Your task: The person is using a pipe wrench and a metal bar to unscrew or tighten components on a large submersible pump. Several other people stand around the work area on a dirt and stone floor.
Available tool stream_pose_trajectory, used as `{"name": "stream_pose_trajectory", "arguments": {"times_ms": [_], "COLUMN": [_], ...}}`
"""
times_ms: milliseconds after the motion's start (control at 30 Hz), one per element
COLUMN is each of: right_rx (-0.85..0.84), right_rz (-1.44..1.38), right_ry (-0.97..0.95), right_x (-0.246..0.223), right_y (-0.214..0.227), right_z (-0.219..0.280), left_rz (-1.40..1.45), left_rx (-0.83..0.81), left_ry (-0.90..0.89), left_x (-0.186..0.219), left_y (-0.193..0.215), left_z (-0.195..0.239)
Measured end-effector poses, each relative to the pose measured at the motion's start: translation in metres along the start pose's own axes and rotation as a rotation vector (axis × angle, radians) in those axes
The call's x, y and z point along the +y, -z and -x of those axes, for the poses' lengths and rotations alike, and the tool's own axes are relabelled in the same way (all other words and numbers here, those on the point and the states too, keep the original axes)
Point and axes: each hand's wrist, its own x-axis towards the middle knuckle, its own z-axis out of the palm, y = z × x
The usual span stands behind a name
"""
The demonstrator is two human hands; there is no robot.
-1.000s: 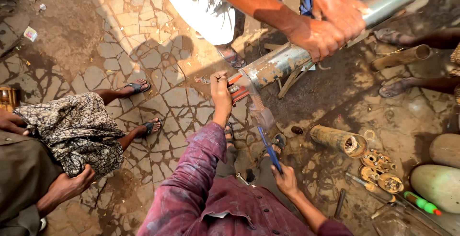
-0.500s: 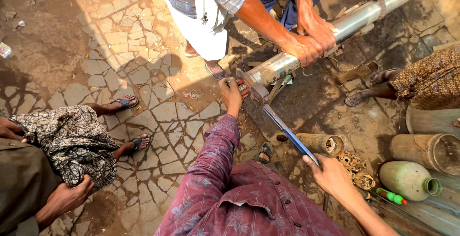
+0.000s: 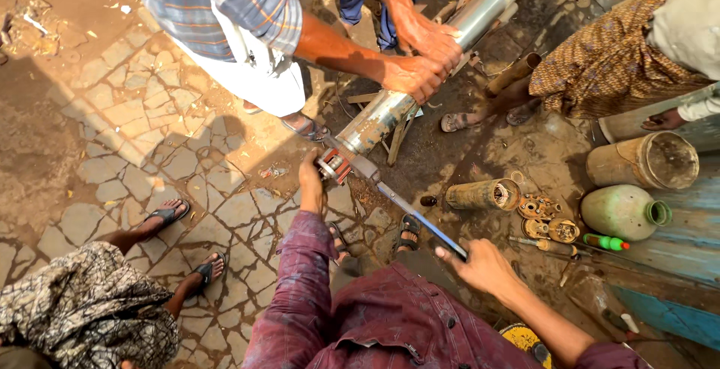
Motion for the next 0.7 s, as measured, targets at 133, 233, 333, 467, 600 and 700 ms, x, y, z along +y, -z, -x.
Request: {"name": "stream_pose_trajectory", "arguments": {"times_ms": [133,233,333,467,600,700], "right_rx": [0.019,0.033,-0.127,-0.093,0.008,0.057], "right_rz": [-0.009,-0.072,-0.092,-0.201,-0.364,-0.566], "right_ry": [0.114,0.189,0.083,0.162,0.355,0.616], "right_x": [0.004,0.000,0.000,0.032,0.073,0.070], "right_y": [-0.008,-0.006,-0.010,-0.052,-0.123,-0.184], "right_z": [0.000,0.004,0.001,-0.014,-0.068,-0.161], "left_rz": [-0.216,-0.497,-0.616,-0.659,-0.649,-0.680], "left_rx": [-0.092,-0.040,0.019,0.129,0.291,0.437], "left_ry": [0.074,0.147,0.044,-0.119,-0.294,-0.289], "left_x": [0.045,0.053,0.028,-0.006,0.011,0.025], "left_y": [0.013,0.016,0.030,0.059,0.027,-0.020], "left_z": [-0.005,-0.020,-0.044,-0.050,0.009,0.061]}}
